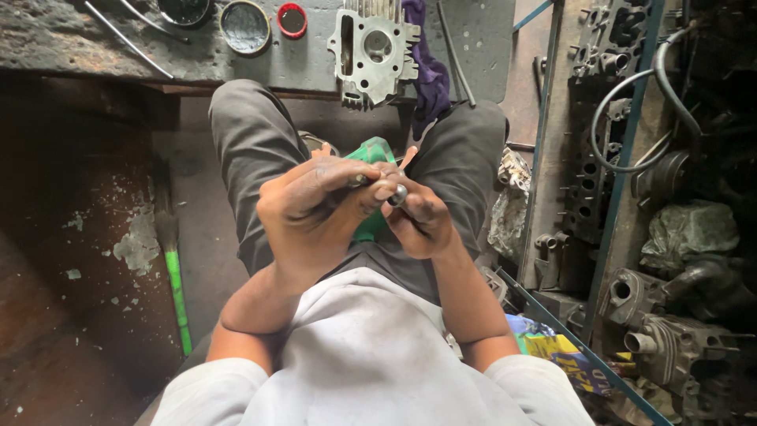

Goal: The person wipes a cylinder head with a cloth, handles a valve and a small metal component by hand, and dabs their finger into a small container of lubricant.

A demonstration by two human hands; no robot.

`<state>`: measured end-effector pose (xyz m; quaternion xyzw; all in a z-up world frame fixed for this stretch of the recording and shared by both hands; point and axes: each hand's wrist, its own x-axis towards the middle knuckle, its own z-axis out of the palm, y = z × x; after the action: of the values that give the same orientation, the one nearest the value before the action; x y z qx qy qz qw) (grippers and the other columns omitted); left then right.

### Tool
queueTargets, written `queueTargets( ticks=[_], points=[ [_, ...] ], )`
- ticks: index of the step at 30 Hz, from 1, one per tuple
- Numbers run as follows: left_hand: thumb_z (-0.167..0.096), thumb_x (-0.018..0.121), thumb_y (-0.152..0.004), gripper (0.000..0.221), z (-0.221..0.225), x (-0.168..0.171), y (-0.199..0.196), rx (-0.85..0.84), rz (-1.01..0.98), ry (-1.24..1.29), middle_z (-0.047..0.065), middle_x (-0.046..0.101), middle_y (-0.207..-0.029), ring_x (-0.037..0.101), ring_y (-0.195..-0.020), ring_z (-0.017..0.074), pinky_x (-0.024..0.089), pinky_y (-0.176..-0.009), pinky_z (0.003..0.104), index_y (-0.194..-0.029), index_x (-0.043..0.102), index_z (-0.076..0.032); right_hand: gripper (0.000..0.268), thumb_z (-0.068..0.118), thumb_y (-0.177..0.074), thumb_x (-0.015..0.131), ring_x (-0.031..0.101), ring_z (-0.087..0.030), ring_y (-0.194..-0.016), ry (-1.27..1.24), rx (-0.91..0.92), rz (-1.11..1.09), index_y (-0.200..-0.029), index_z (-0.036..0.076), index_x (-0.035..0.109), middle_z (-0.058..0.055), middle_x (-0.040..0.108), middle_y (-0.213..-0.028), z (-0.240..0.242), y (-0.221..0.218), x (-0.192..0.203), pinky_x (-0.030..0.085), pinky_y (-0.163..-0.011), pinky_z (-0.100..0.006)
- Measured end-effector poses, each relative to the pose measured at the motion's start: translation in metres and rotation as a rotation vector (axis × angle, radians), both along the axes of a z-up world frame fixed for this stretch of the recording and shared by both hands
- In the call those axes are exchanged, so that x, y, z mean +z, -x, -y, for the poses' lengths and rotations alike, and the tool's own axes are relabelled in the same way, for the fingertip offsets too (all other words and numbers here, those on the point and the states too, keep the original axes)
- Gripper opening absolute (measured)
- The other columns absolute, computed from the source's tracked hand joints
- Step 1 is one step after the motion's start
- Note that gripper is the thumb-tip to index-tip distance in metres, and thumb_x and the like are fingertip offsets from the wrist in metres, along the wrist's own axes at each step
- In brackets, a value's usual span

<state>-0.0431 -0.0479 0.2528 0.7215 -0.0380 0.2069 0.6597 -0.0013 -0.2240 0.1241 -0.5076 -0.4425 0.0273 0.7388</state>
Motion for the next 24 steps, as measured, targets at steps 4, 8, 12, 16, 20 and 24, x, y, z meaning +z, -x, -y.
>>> queueTargets(
  ticks=[4, 8, 12, 16, 20, 24],
  points=[
    [0.003, 0.084, -0.092, 0.020, 0.002, -0.003, -0.002, 0.005, 0.027, -0.007, 0.010, 0.077, -0.104, 0.074, -0.084, 0.0132, 0.055, -0.075, 0.021, -0.107, 0.072, 0.001, 0.096, -0.016, -0.095, 0.046, 0.057, -0.029, -0.123, 0.054, -0.062, 0.061, -0.169, 0.033, 0.010, -0.006, 0.056, -0.136, -0.002, 0.006, -0.011, 0.031, -0.125, -0.057],
    [0.003, 0.084, -0.093, 0.017, 0.000, -0.002, -0.003, 0.039, 0.023, -0.024, 0.009, 0.077, -0.095, 0.074, -0.081, 0.0104, 0.050, -0.072, 0.021, -0.104, 0.073, 0.000, 0.097, -0.018, -0.083, 0.048, 0.061, -0.032, -0.114, 0.275, -0.081, -0.002, -0.162, 0.033, 0.022, -0.013, 0.059, -0.125, 0.003, 0.012, -0.024, 0.036, -0.116, -0.058],
    [0.002, 0.086, -0.092, 0.017, 0.000, -0.005, -0.003, 0.041, -0.010, 0.022, 0.008, 0.076, -0.091, 0.069, -0.076, 0.0091, 0.049, -0.069, 0.021, -0.104, 0.072, 0.001, 0.096, -0.019, -0.094, 0.047, 0.058, -0.030, -0.125, 0.104, -0.124, 0.112, -0.169, 0.032, 0.012, -0.014, 0.056, -0.132, 0.000, 0.002, -0.022, 0.038, -0.125, -0.057],
    [0.001, 0.085, -0.093, 0.017, 0.001, -0.005, -0.005, 0.043, -0.003, 0.023, 0.008, 0.076, -0.095, 0.070, -0.076, 0.0095, 0.050, -0.070, 0.021, -0.104, 0.072, 0.001, 0.091, -0.018, -0.095, 0.050, 0.062, -0.029, -0.120, 0.128, -0.089, -0.035, -0.167, 0.031, 0.023, -0.007, 0.062, -0.125, 0.002, 0.002, -0.005, 0.036, -0.122, -0.057],
    [0.000, 0.086, -0.092, 0.018, -0.003, -0.006, -0.006, 0.083, 0.002, -0.047, 0.007, 0.074, -0.094, 0.069, -0.075, 0.0079, 0.051, -0.068, 0.020, -0.103, 0.071, 0.001, 0.088, -0.015, -0.088, 0.049, 0.063, -0.034, -0.109, 0.096, -0.041, 0.107, -0.160, 0.035, 0.040, -0.017, 0.060, -0.120, -0.006, -0.013, 0.006, 0.040, -0.111, -0.058],
    [-0.002, 0.081, -0.096, 0.011, -0.009, -0.026, -0.011, 0.152, -0.203, 0.166, 0.004, 0.072, -0.090, 0.067, -0.074, 0.0048, 0.051, -0.064, 0.018, -0.101, 0.072, 0.001, 0.093, -0.018, -0.087, 0.041, 0.065, -0.030, -0.098, 0.222, -0.038, 0.128, -0.163, 0.036, 0.035, -0.014, 0.062, -0.112, -0.005, -0.017, 0.005, 0.052, -0.095, -0.047]
  ],
)
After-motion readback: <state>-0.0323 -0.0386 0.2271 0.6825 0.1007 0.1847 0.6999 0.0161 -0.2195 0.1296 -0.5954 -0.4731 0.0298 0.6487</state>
